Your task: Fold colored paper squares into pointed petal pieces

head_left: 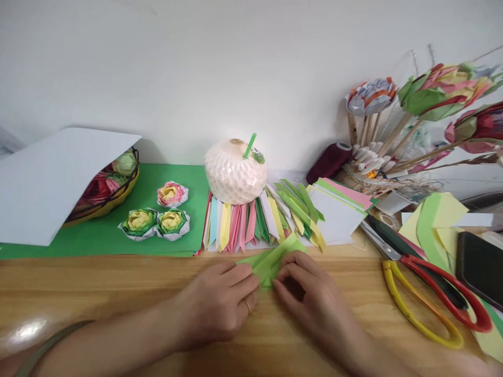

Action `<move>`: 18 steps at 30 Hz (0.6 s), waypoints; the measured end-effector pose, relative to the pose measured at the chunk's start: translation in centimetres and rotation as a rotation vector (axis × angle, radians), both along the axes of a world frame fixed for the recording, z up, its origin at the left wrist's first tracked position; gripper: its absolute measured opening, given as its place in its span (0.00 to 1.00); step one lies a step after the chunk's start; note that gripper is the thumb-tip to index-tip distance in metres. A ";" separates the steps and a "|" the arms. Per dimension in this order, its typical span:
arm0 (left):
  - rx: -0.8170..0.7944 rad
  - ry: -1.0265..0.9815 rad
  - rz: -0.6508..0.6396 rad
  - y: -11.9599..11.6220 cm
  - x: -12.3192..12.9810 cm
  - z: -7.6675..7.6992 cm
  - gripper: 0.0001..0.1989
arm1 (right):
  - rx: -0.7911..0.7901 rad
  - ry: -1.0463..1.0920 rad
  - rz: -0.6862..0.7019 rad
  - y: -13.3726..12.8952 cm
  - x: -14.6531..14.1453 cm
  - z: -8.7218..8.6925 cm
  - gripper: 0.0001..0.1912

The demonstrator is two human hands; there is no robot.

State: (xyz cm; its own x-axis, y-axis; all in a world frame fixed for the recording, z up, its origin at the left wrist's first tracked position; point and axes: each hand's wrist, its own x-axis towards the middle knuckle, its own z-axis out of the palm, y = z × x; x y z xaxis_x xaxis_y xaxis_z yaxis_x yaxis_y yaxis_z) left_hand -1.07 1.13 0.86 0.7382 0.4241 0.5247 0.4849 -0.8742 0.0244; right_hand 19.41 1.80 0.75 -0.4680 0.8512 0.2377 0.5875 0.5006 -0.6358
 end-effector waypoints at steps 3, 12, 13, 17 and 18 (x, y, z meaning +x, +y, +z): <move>-0.024 0.013 0.001 0.0 0.0 0.4 0.20 | 0.021 0.008 -0.008 0.0 -0.1 -0.2 0.08; -0.032 0.097 0.038 -0.1 0.3 -0.3 0.13 | 0.058 0.000 -0.015 0.0 -0.1 -0.4 0.07; -0.035 0.098 0.038 -0.1 0.3 -0.4 0.14 | 0.062 -0.003 -0.020 0.0 -0.1 -0.4 0.07; -0.055 0.108 0.036 -0.2 0.3 -0.5 0.13 | 0.066 -0.016 -0.037 0.0 -0.2 -0.4 0.07; -0.063 0.111 0.036 -0.2 0.3 -0.5 0.13 | 0.064 -0.020 -0.039 0.0 -0.2 -0.4 0.07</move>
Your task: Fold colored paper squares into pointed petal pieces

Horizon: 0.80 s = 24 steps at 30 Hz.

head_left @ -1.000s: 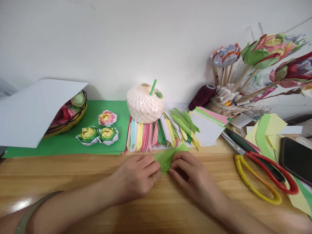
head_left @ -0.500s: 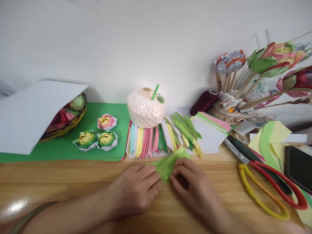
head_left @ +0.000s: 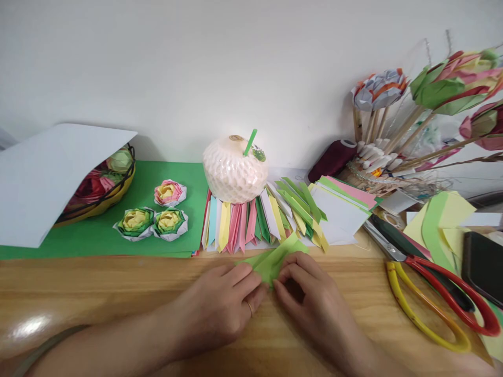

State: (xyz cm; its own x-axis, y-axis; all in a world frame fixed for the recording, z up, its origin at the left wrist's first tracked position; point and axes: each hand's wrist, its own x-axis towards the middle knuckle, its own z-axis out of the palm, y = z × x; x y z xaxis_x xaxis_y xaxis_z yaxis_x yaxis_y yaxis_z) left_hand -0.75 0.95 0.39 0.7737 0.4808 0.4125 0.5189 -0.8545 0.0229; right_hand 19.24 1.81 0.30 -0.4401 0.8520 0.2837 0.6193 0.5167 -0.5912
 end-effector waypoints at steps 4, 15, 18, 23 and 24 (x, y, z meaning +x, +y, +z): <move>-0.027 0.027 0.006 -0.1 0.0 0.0 0.12 | 0.011 -0.013 0.004 -0.1 0.0 0.0 0.07; 0.103 0.031 0.006 0.3 -0.4 0.6 0.12 | 0.181 -0.237 0.374 0.5 2.6 1.2 0.14; 0.163 0.064 0.075 0.4 -0.5 0.6 0.12 | 0.225 -0.300 0.419 -0.2 2.3 2.0 0.15; 0.127 0.033 0.054 -0.1 -0.3 0.3 0.12 | 0.227 -0.369 0.334 -1.3 0.8 2.7 0.15; 0.115 0.021 0.043 -0.2 -0.2 0.2 0.13 | 0.223 -0.377 0.325 -1.4 0.6 2.8 0.15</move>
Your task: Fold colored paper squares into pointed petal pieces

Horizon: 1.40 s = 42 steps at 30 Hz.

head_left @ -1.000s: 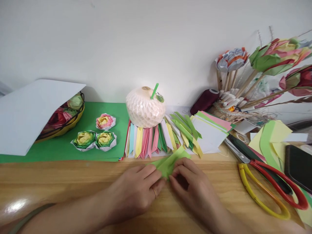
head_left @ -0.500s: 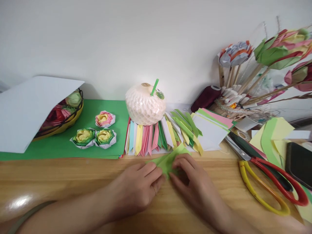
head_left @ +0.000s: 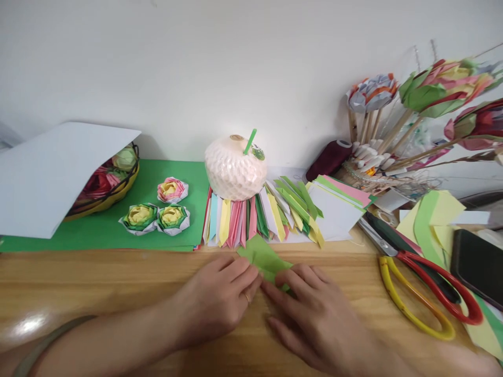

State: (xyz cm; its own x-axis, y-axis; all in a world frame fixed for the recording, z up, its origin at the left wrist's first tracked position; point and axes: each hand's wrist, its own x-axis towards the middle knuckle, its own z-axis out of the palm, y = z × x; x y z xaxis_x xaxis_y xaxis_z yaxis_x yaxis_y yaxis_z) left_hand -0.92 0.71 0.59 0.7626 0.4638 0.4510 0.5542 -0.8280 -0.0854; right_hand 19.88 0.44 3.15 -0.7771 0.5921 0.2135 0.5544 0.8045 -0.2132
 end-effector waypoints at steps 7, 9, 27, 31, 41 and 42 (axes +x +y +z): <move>-0.025 -0.013 -0.045 0.0 0.0 0.0 0.13 | 0.075 0.274 -0.163 0.7 1.3 0.4 0.08; -0.002 -0.011 -0.066 0.2 -0.3 0.1 0.13 | -0.002 0.331 -0.248 1.2 1.7 0.4 0.08; 0.009 0.098 -0.168 1.4 -1.7 -0.1 0.07 | -0.239 0.197 -0.370 1.4 -0.2 -1.5 0.03; 0.028 0.084 -0.191 1.5 -1.6 0.2 0.10 | -0.184 0.265 -0.308 1.7 -0.2 -2.1 0.05; -0.010 0.061 -0.167 1.4 -1.4 0.2 0.08 | 0.067 0.153 -0.079 1.3 0.3 -1.6 0.11; -0.022 0.059 -0.161 1.4 -1.3 0.2 0.08 | 0.085 0.138 -0.063 1.2 0.3 -1.6 0.12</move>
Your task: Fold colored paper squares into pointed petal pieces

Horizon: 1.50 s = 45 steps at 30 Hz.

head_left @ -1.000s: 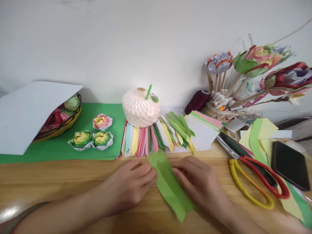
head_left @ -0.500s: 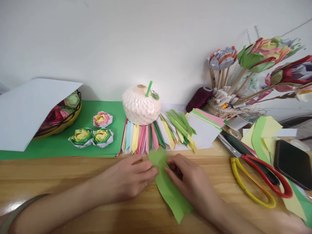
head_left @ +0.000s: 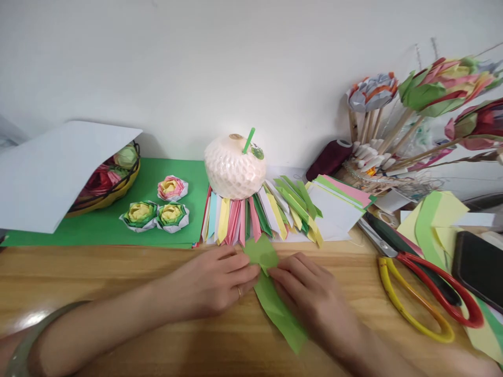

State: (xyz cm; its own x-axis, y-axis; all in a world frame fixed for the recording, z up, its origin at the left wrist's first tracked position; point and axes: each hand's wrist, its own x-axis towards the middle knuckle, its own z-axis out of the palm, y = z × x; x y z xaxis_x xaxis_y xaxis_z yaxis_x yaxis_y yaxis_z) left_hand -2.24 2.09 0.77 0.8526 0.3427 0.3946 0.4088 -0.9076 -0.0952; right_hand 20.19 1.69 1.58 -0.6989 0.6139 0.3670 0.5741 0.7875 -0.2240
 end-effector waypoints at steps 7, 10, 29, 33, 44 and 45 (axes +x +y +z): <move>-0.012 -0.048 -0.010 0.2 0.1 0.6 0.12 | 0.026 -0.067 0.057 -0.1 0.0 0.5 0.14; 0.010 -0.022 -0.022 0.3 0.0 0.7 0.15 | 0.019 -0.098 0.057 -0.1 -0.1 0.6 0.14; -0.005 -0.062 -0.024 0.4 0.1 0.3 0.12 | -0.039 -0.127 0.021 0.4 0.1 0.7 0.11; -0.004 -0.054 -0.013 0.3 0.1 0.4 0.12 | 0.002 -0.200 0.129 0.7 0.4 1.0 0.13; -0.043 -0.065 0.007 0.3 -0.2 0.2 0.13 | -0.366 -0.071 0.155 1.7 3.7 2.2 0.11; -0.055 -0.061 0.009 0.3 -0.3 0.1 0.13 | -0.456 -0.055 0.147 1.7 3.8 2.4 0.10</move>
